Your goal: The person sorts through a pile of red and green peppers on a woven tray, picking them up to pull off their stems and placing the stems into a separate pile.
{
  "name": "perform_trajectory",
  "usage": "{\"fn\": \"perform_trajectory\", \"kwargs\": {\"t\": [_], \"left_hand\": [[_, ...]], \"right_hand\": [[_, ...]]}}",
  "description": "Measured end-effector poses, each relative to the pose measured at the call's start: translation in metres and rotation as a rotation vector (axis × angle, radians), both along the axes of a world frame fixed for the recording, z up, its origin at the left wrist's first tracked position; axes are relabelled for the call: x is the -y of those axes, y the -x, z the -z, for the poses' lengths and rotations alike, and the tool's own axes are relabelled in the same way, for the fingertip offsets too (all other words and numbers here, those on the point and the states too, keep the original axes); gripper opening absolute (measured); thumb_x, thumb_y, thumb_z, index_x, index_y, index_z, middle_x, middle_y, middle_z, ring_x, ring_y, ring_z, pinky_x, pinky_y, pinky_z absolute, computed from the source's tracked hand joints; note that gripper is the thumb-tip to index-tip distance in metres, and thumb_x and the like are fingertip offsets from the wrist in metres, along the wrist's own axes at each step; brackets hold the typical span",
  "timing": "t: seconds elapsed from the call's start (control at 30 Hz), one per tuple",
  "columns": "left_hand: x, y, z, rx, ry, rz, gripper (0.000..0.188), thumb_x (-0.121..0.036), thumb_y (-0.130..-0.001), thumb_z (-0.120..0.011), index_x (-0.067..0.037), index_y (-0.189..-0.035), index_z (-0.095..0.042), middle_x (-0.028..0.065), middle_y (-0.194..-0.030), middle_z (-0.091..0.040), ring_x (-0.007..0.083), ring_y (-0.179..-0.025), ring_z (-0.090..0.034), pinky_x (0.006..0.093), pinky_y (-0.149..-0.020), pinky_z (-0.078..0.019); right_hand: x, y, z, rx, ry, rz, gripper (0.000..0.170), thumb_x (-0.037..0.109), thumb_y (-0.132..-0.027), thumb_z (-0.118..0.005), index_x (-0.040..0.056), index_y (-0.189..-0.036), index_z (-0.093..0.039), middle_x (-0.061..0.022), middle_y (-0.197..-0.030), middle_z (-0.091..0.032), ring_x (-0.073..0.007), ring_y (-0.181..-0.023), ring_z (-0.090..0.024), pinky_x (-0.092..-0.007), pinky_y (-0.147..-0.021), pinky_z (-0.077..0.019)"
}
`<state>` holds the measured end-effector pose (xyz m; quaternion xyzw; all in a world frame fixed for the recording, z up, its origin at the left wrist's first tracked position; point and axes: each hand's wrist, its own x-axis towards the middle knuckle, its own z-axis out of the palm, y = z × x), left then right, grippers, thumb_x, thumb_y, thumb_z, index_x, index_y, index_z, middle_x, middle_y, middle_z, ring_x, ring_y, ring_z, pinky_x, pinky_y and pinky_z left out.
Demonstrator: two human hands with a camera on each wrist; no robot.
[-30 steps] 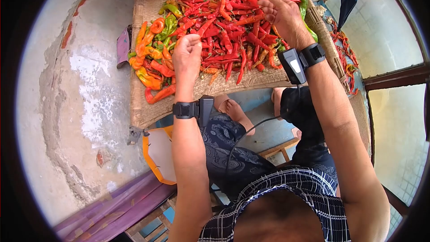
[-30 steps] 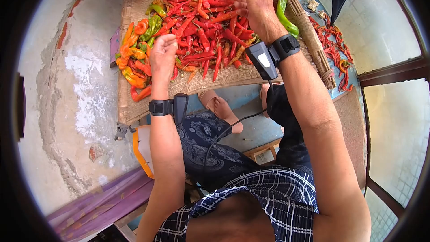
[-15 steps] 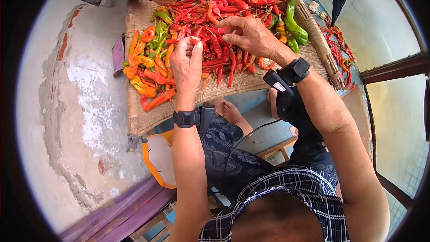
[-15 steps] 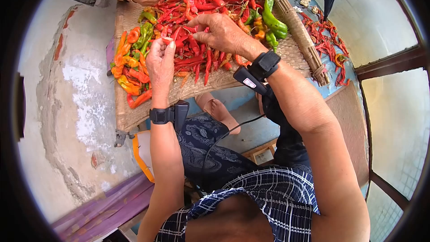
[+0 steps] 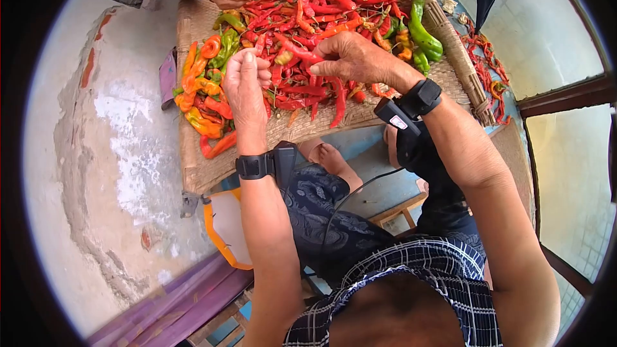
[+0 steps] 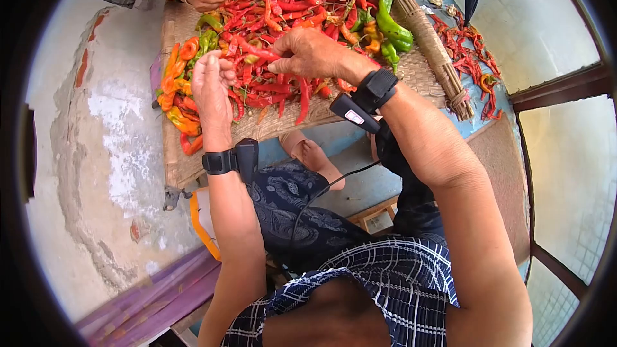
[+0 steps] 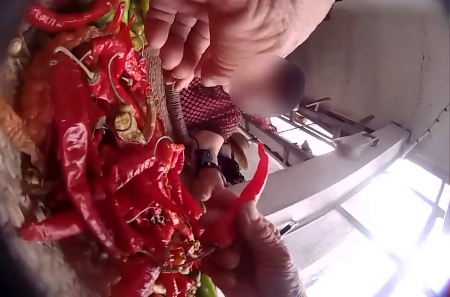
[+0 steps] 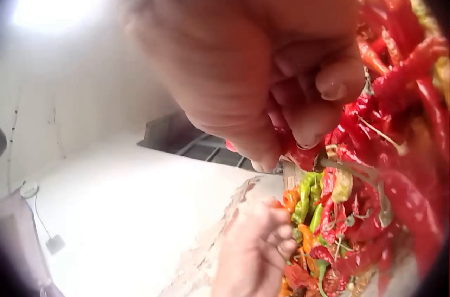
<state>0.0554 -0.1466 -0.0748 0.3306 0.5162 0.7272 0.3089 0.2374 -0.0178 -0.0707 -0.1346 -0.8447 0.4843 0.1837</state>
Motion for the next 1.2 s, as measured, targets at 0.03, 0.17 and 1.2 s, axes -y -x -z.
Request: {"fn": "perform_trajectory", "kwargs": {"t": [0.03,0.17,1.2], "left_hand": [[-0.001,0.009,0.008,-0.327,0.137,-0.117,0.023,-0.024,-0.091,-0.057,-0.003,-0.099,-0.058,0.0031,-0.078,-0.06,0.0104,-0.066,-0.056,0.0247,-0.059,-0.0458],[-0.003,0.015,0.026,-0.968,0.496,-0.235,0.025,-0.02,-0.084,-0.063,-0.002,-0.1,-0.06,0.0131,-0.086,-0.064,0.0247,-0.078,-0.062,0.0365,-0.069,-0.0485],[-0.007,-0.021,0.009,-0.399,0.286,0.059,0.011,-0.012,-0.085,-0.064,-0.004,-0.086,-0.056,-0.0002,-0.073,-0.057,0.0069,-0.06,-0.051,0.0228,-0.055,-0.0442]], "right_hand": [[-0.005,-0.002,-0.003,0.064,0.033,-0.003,0.025,0.024,-0.087,-0.064,-0.0006,-0.09,-0.063,-0.0036,-0.071,-0.06,-0.0094,-0.067,-0.058,-0.0283,-0.061,-0.0468],[-0.036,-0.006,0.001,-0.309,0.366,0.235,0.032,0.029,-0.086,-0.064,0.0024,-0.103,-0.063,-0.0035,-0.079,-0.064,-0.0104,-0.068,-0.059,-0.0241,-0.057,-0.0463],[-0.026,-0.002,0.004,-0.193,0.376,0.371,0.021,0.019,-0.088,-0.06,0.0001,-0.079,-0.064,-0.002,-0.06,-0.058,-0.008,-0.051,-0.055,-0.0244,-0.046,-0.046]]}}
